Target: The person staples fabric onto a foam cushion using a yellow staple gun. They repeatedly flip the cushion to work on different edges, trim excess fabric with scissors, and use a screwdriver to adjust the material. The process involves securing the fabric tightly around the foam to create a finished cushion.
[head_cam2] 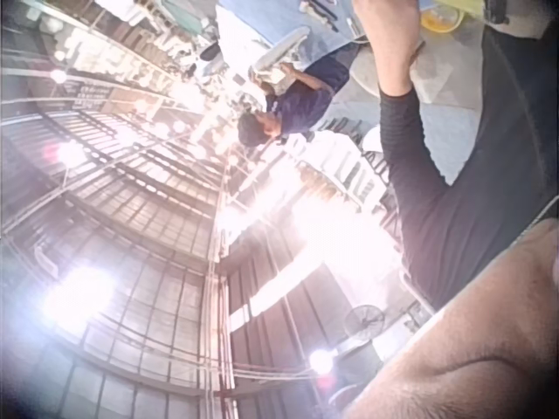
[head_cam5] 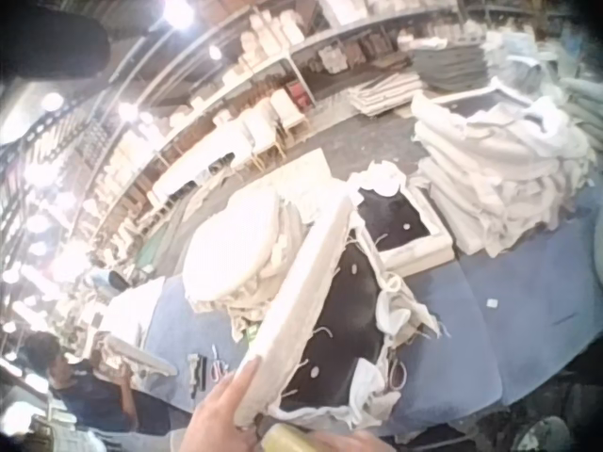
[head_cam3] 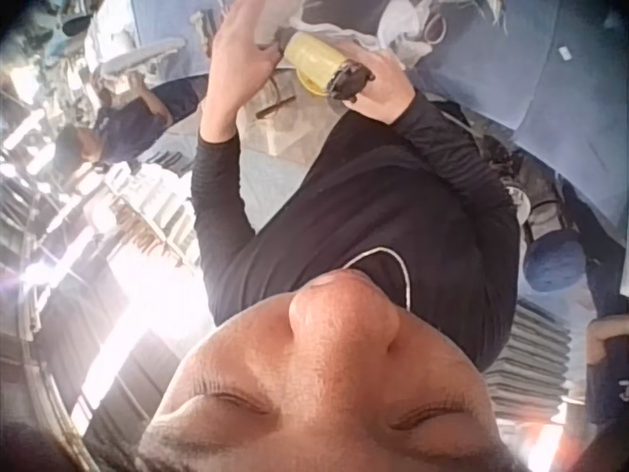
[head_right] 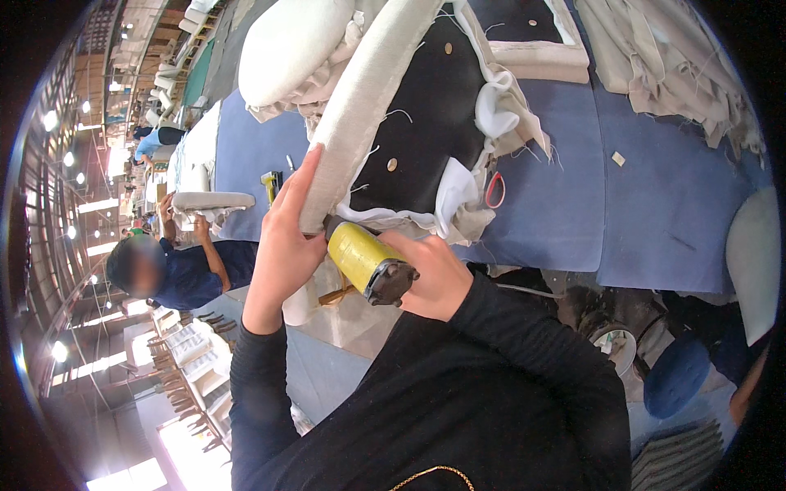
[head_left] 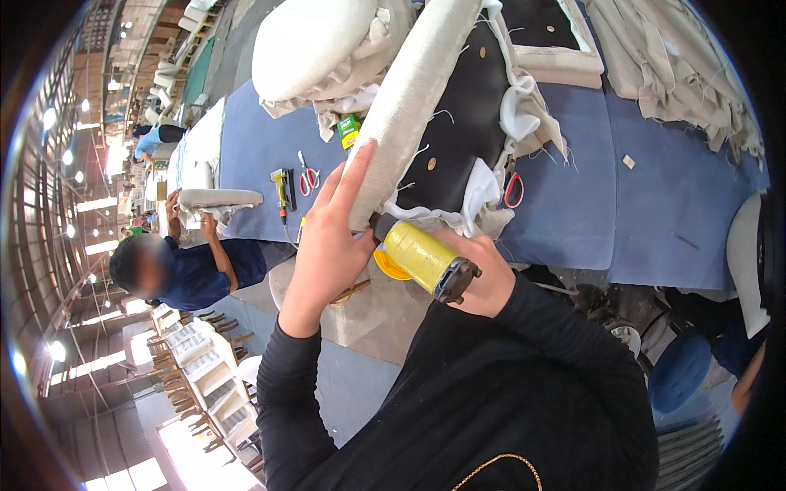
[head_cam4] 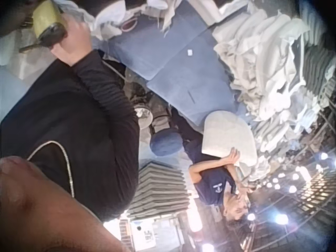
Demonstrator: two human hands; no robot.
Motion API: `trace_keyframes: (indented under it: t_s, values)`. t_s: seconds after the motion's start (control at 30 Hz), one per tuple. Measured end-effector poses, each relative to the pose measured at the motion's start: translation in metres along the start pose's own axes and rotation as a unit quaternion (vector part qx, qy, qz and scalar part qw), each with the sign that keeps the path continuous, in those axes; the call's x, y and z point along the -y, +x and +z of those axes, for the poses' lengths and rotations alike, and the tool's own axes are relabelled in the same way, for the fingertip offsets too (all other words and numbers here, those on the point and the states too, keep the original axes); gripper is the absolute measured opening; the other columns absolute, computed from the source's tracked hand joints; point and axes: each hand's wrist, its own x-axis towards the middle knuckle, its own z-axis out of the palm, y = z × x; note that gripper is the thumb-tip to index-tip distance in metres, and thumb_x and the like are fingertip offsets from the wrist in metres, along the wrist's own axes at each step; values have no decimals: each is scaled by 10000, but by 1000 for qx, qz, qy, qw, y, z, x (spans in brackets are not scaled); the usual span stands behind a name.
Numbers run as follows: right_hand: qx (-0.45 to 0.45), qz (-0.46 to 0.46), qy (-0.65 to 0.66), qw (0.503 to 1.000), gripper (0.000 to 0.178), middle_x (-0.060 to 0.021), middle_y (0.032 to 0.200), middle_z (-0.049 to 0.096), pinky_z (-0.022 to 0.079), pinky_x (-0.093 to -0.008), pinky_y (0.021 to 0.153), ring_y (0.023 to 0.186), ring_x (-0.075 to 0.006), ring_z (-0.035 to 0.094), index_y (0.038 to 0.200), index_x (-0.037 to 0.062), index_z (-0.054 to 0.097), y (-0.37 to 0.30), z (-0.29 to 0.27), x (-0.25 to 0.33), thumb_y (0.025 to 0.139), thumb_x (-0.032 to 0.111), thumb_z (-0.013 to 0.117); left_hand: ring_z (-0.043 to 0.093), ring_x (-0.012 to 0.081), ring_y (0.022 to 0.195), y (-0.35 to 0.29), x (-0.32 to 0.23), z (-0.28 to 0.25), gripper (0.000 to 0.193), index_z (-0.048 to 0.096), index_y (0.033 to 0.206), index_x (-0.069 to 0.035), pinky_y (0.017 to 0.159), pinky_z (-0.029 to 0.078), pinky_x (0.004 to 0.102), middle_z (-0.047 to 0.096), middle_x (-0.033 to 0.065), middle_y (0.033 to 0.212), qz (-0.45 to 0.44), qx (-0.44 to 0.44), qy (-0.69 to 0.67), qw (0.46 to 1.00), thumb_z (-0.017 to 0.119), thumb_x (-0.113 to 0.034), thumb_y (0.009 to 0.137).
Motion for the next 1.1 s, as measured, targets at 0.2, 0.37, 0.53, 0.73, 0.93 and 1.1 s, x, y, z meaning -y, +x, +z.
trace_keyframes:
  t_s: [0.2,0.37,0.53,0.73,0.93,1.1]
  values:
    - [14,-18,43,999,649,-266,1138,828,659,-421,881,1012,-410,841,1406,-34,674,0,-6,1,810,77,907,638,506,1447,0,6,-1,1136,458,1770,-254,1195,546,502,605,264,1642,34,-2,1,999,740,146,744]
    - [17,-47,46,998,669,-275,1160,831,659,-412,900,1029,-403,847,1424,-59,668,-3,-7,4,814,71,910,636,506,1453,0,10,0,1151,456,1771,-257,1200,543,501,604,262,1647,39,-5,10,999,720,154,729]
    - [16,-35,73,997,671,-281,1166,830,660,-412,902,1027,-407,847,1423,-60,670,2,-3,4,812,75,913,634,503,1458,-1,11,0,1155,453,1772,-261,1204,542,503,605,259,1647,30,-1,14,999,719,158,730]
    - [26,-23,28,999,645,-269,1114,826,659,-427,872,1000,-411,839,1396,-38,689,3,-4,6,806,95,913,628,489,1468,-3,3,3,1162,451,1773,-242,1206,540,499,612,245,1637,19,-11,12,1000,716,189,728]
    - [-40,-71,11,997,573,-193,1216,839,641,-396,978,1103,-314,838,1377,-6,711,3,-5,-7,868,117,944,639,446,1478,0,6,-2,1121,476,1756,-186,1212,541,474,613,211,1658,35,3,0,999,817,146,742]
    - [-137,241,132,952,587,-151,1368,811,603,-392,1092,1266,-202,781,1445,-35,675,-53,-59,-66,954,154,936,658,341,1500,1,19,7,1064,519,1723,-107,1226,536,443,612,182,1690,34,-2,-112,993,928,37,751]
